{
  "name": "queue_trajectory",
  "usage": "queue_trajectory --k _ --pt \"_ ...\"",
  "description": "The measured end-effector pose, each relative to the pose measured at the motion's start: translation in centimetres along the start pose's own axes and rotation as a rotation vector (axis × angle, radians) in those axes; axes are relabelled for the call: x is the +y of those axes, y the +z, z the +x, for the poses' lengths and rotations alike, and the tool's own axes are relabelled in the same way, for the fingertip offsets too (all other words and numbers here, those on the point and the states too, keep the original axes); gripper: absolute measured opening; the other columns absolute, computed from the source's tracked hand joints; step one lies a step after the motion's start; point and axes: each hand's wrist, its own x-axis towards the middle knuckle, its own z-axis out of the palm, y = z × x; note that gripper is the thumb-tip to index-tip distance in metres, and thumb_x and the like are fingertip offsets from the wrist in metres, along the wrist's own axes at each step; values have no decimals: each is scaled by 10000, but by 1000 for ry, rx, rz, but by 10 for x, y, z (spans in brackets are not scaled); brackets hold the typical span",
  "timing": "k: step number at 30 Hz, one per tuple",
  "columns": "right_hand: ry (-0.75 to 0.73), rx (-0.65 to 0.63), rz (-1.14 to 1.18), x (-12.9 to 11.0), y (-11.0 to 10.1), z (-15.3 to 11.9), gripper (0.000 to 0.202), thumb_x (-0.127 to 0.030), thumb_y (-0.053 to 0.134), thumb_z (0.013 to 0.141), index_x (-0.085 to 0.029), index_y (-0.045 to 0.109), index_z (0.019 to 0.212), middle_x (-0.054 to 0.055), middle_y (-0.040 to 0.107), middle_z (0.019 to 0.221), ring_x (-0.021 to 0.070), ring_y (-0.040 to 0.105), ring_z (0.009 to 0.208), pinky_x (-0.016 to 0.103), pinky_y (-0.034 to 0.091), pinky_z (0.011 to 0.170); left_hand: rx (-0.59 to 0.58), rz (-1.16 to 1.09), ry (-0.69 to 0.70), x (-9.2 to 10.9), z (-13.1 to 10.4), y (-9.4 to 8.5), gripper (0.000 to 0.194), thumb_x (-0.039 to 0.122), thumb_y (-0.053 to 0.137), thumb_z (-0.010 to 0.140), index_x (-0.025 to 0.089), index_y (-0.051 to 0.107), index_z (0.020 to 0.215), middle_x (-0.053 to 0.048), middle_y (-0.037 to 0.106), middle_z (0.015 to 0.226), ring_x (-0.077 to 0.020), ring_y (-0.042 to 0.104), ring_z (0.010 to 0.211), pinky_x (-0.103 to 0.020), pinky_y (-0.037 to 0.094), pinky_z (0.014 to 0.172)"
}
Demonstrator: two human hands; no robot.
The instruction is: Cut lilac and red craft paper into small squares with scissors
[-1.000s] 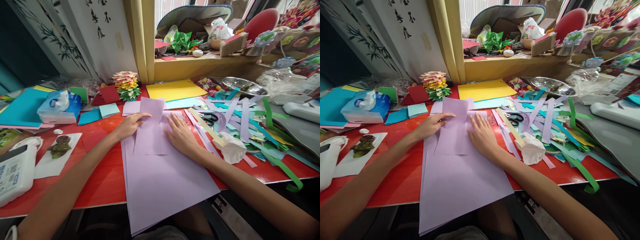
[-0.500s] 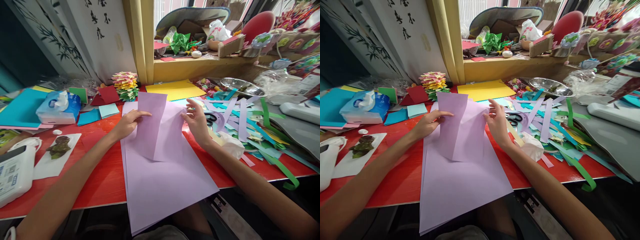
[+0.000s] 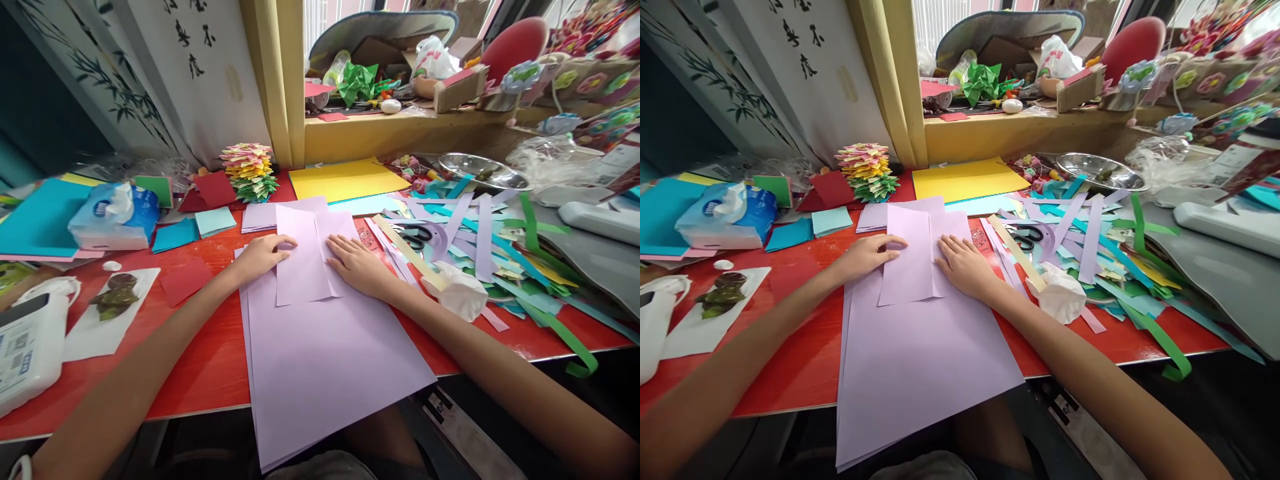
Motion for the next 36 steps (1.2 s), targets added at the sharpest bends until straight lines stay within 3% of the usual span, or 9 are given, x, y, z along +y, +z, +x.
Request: queue_trajectory --k 3,16,21,28,36 --pt "8 -6 -28 1 2 1 536 -365 198 928 -85 320 1369 97 299 1433 225 241 1324 402 192 1076 -90 0 -66 0 0 -3 313 294 483 774 277 608 1061 13 630 1022 -166 562 846 -261 388 756" --pt "28 -8 -61 -2 2 0 525 -331 186 930 -77 304 1374 96 289 1437 218 232 1328 400 181 1077 -140 37 -127 8 -1 -5 331 296 477 750 304 608 1055 25 630 778 -139 529 629 -238 355 573" --pt "27 4 -32 -2 0 0 525 -335 205 927 -72 316 1367 104 301 1431 221 241 1325 406 188 1078 -149 33 -133 9 -3 -5 319 296 483 750 302 613 1041 27 633 786 -141 534 637 -234 353 568" --pt "-92 37 30 -5 -8 -8 561 -405 274 906 -82 338 1360 106 330 1415 210 251 1322 385 174 1093 49 -10 -76 3 -2 1 306 290 427 794 256 618 1031 -8 626 1043 -173 554 847 -252 384 727" --pt "-27 -25 -15 -9 2 -8 553 -376 179 921 -98 277 1388 90 278 1441 227 208 1336 441 168 1083 -207 -43 -136 2 0 -11 440 318 533 701 255 575 1135 25 500 662 -134 490 611 -229 350 576"
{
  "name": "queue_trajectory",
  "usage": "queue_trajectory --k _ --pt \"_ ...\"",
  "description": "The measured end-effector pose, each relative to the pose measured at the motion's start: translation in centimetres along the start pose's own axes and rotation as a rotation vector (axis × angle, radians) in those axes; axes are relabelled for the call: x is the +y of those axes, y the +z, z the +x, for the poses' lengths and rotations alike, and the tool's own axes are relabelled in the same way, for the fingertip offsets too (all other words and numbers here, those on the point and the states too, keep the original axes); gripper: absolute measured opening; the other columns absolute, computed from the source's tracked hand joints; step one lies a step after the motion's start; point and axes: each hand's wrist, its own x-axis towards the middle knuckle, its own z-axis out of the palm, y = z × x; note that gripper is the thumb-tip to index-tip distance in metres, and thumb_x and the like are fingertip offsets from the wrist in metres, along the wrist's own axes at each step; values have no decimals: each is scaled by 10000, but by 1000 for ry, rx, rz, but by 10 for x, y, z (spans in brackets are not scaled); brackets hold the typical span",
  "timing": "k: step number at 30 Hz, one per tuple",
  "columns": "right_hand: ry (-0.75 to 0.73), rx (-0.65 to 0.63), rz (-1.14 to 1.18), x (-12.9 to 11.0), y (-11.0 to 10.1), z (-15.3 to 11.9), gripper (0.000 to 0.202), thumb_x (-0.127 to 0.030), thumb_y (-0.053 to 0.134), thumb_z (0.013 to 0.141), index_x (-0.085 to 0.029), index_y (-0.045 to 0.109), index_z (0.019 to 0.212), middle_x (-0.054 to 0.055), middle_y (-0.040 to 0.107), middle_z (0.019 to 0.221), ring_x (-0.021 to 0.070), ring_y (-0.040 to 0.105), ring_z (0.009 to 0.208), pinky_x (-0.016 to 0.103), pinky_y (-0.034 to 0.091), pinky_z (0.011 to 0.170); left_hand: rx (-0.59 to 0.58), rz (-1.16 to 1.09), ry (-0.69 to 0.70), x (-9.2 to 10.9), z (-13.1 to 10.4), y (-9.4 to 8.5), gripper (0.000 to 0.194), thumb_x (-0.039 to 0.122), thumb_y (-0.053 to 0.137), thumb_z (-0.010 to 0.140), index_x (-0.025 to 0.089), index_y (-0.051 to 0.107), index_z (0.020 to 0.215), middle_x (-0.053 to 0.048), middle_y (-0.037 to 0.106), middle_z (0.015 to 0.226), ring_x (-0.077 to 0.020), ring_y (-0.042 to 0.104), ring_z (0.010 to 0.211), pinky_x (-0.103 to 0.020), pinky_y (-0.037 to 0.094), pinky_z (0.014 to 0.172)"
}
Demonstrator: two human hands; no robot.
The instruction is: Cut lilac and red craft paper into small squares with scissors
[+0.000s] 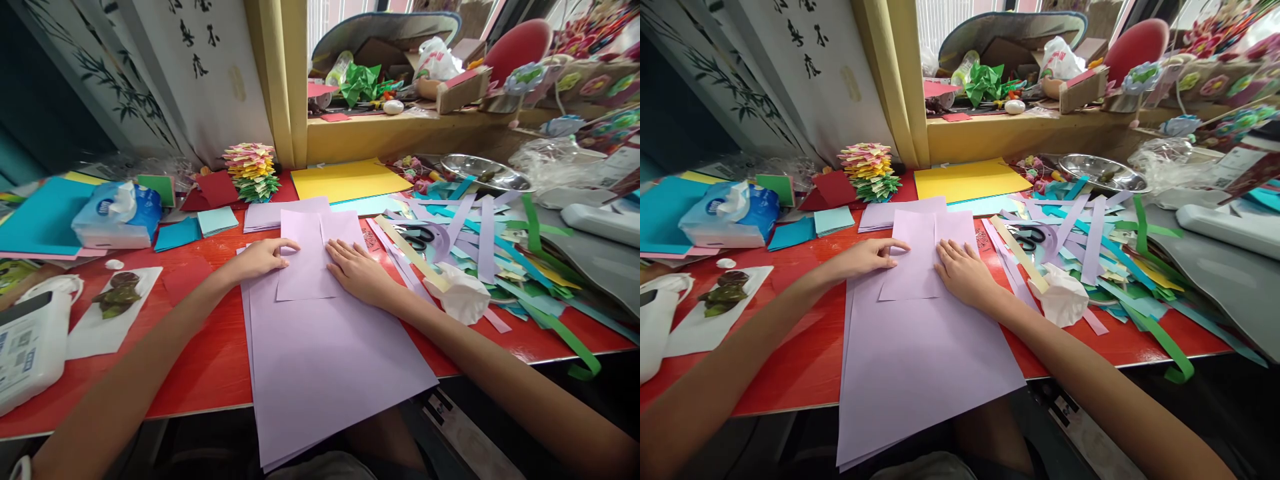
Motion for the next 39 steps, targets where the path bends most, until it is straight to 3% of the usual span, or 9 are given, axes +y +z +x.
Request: queue_trajectory --k 4,8,12,15,19,24,32,39 --pt "7 0 -16 -2 0 -1 551 -357 155 925 -83 264 1391 91 267 1445 223 196 1340 436 162 1084 11 -9 -41 -1 0 2 428 329 518 714 269 565 1135 26 530 703 -142 506 643 -239 354 589" --pt "9 -1 -12 -1 0 -1 551 -362 152 926 -88 269 1389 85 268 1445 219 199 1339 434 161 1085 226 -56 -102 -3 2 11 429 339 513 746 201 519 1152 -30 564 909 -160 536 771 -271 393 679" --pt "10 0 0 -1 1 -1 556 -375 151 923 -98 270 1390 80 268 1446 212 195 1340 429 156 1088 284 -465 -233 3 1 15 443 256 560 733 138 453 1146 -81 535 1001 -130 553 720 -274 446 648" --pt "11 4 1 -1 1 -1 560 -373 150 921 -90 272 1389 81 267 1446 214 198 1339 427 152 1089 273 -810 -267 5 0 12 386 186 602 707 120 482 1068 -65 540 915 -101 547 663 -255 461 615" --pt "8 6 7 0 2 -1 557 -371 153 919 -97 272 1390 80 269 1445 211 199 1339 429 152 1090 239 -974 -243 0 2 7 223 152 668 647 126 562 842 -14 542 746 -54 459 529 -216 381 487" --pt "5 7 -8 0 2 -1 554 -371 157 920 -102 275 1389 80 278 1442 210 199 1340 429 155 1088 36 -774 -239 0 0 8 177 289 655 680 144 556 657 49 414 488 -42 321 398 -213 205 378" --pt "9 14 -25 -2 1 -1 536 -323 122 926 -93 282 1383 83 300 1433 208 214 1335 437 168 1082 31 -342 -256 8 -3 8 258 378 610 680 174 507 559 54 415 392 -53 303 332 -234 207 403" --pt "9 9 -20 -1 1 -1 545 -344 106 929 -103 277 1387 81 300 1433 202 211 1336 432 170 1079 30 -239 -249 6 -1 8 258 383 597 664 183 481 551 29 479 409 -85 398 356 -239 291 423"
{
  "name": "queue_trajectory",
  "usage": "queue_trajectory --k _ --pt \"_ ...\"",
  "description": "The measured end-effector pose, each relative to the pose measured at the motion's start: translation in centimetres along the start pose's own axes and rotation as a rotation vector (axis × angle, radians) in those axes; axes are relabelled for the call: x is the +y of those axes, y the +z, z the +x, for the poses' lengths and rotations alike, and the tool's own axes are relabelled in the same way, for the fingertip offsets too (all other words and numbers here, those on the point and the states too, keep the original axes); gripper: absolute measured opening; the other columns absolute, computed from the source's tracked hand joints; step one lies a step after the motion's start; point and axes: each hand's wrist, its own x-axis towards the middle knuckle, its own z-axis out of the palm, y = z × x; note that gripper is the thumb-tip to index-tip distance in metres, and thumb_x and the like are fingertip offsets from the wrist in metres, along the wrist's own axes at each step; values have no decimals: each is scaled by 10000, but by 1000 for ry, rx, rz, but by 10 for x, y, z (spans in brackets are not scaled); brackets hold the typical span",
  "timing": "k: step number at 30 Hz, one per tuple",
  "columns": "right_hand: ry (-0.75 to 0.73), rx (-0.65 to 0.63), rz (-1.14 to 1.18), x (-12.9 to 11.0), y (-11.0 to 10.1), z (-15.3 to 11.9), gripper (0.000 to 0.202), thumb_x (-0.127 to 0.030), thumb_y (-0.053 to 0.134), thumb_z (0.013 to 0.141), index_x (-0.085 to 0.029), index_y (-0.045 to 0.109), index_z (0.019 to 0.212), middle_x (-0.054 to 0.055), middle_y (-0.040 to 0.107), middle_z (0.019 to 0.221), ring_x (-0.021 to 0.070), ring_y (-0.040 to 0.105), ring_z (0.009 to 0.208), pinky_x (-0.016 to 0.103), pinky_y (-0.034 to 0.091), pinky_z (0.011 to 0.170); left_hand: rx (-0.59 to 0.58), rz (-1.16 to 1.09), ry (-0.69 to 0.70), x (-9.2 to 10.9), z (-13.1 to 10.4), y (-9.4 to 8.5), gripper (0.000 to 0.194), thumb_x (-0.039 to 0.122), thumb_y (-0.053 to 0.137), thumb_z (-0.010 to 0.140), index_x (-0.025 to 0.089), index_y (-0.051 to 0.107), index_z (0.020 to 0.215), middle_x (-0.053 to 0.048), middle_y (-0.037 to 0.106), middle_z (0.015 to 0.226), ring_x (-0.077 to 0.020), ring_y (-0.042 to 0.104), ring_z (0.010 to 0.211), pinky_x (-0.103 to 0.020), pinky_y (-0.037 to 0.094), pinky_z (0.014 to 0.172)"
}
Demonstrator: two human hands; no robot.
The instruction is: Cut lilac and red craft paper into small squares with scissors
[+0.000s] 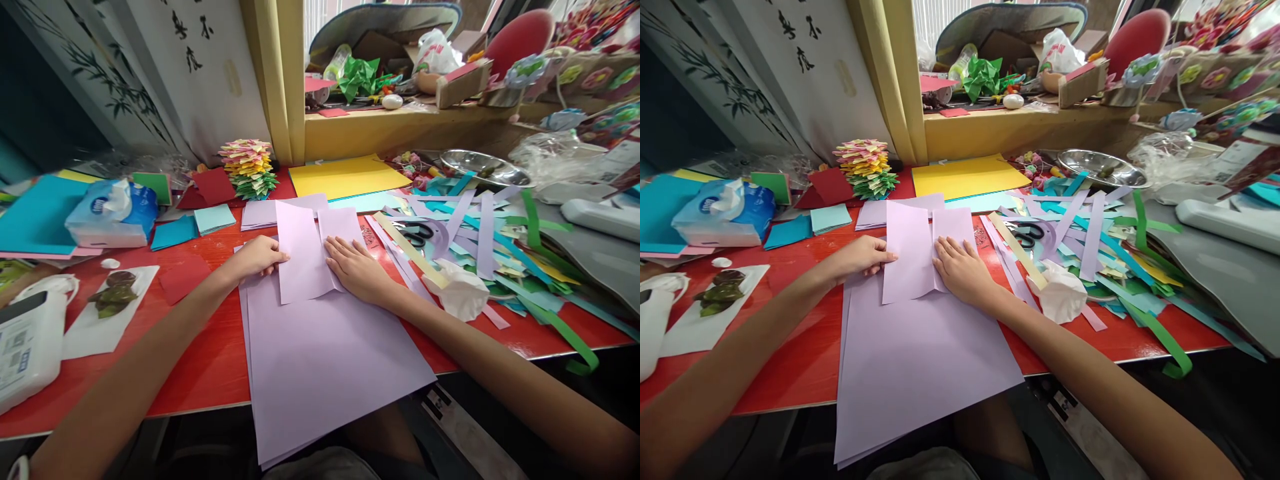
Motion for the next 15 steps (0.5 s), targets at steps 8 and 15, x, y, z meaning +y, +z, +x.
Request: queue_trajectory --k 8,15 --pt "3 -3 -6 0 1 0 556 -359 108 930 -89 279 1385 83 294 1435 212 206 1337 435 164 1079 -46 -60 5 -4 1 -3 232 362 621 660 171 519 578 -1 536 484 -109 489 441 -233 355 431" --pt "2 -24 -2 0 -2 0 572 -377 101 930 -76 259 1390 86 259 1449 214 184 1344 437 151 1083 -84 -147 -12 -2 -1 -5 224 354 636 659 161 542 596 3 545 473 -97 487 424 -224 379 432"
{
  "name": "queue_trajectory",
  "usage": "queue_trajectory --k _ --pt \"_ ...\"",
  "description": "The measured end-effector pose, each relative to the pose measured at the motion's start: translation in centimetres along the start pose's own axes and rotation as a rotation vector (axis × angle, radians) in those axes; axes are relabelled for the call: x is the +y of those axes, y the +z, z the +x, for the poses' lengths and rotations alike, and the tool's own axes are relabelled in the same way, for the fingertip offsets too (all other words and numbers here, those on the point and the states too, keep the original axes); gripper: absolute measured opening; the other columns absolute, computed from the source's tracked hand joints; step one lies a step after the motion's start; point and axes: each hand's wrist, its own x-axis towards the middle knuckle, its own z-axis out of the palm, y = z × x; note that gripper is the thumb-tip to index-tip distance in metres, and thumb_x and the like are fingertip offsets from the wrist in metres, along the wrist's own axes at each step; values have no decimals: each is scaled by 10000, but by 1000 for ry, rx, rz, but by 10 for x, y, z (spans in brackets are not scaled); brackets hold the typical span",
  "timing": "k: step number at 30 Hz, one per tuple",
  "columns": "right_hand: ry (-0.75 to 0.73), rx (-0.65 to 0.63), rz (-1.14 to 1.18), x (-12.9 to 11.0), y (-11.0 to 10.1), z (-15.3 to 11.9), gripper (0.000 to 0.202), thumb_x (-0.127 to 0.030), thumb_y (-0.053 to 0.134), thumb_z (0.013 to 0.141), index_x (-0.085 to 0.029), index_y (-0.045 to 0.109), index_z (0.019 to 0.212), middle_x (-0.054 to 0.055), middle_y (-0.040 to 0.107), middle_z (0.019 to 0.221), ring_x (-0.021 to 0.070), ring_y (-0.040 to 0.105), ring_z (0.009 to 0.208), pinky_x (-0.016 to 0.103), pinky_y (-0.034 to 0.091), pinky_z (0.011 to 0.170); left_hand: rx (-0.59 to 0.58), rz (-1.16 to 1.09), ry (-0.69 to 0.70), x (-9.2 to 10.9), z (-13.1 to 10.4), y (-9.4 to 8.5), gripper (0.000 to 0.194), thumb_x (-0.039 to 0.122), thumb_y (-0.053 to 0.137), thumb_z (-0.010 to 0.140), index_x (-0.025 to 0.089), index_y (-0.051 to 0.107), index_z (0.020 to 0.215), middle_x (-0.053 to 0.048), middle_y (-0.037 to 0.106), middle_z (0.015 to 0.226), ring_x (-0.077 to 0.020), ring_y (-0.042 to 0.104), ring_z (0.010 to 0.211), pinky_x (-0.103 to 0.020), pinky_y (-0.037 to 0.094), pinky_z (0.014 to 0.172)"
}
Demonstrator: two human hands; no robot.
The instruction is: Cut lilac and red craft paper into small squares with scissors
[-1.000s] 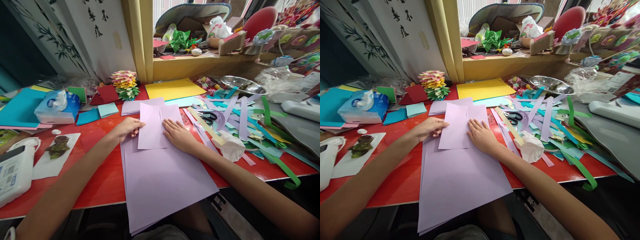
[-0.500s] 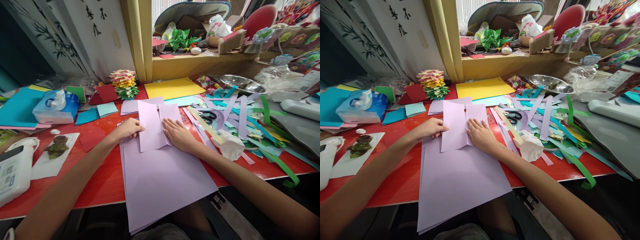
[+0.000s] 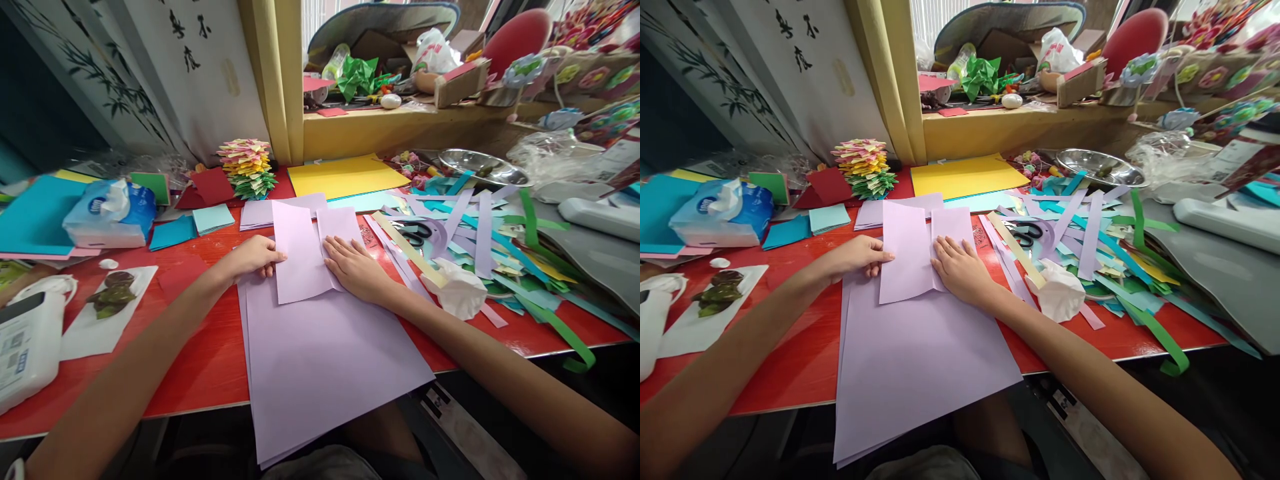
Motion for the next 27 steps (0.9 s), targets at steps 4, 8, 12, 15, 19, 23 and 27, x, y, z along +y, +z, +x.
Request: queue_trajectory --k 4,8,12,15,19,23,27 --pt "-19 -34 10 0 -4 -2 676 -523 149 897 -79 221 1402 95 208 1463 222 144 1352 432 116 1096 -10 -26 16 3 -2 -2 234 377 635 666 164 544 633 15 537 486 -86 479 418 -208 347 409" --pt "-11 -53 11 0 -6 -3 797 -642 141 840 -90 189 1413 95 176 1470 231 134 1354 436 109 1098 -138 68 -30 5 -4 -7 288 409 660 632 161 527 571 15 546 509 -64 432 367 -207 252 367" --pt "1 -62 10 -1 -6 -3 834 -670 120 822 -86 182 1414 92 170 1472 225 125 1356 435 97 1102 -162 117 -61 7 -8 -8 304 407 662 623 162 509 527 17 565 510 -53 405 343 -215 223 374" --pt "10 -71 22 -2 -7 -2 839 -677 116 818 -91 177 1415 88 163 1473 223 117 1357 439 88 1102 -166 136 -63 9 -10 -6 303 396 661 623 161 507 507 22 556 484 -50 396 342 -218 230 384" --pt "14 -75 38 -1 -7 -3 840 -677 120 818 -89 175 1415 88 155 1475 217 106 1359 438 79 1103 -174 137 -72 9 -9 -5 297 387 666 617 160 511 507 26 551 476 -51 398 349 -217 249 396" --pt "8 -73 45 -1 -7 -3 839 -677 128 818 -90 173 1416 90 150 1475 214 102 1360 437 77 1103 -203 93 -88 5 -7 -7 284 382 688 591 162 521 521 25 562 488 -65 439 380 -216 321 437" --pt "5 -71 38 -1 -7 -3 835 -676 131 819 -93 178 1415 93 150 1475 214 105 1359 433 78 1103 -220 84 -97 4 -7 -9 276 381 693 583 164 530 531 14 579 509 -86 492 425 -221 365 468"
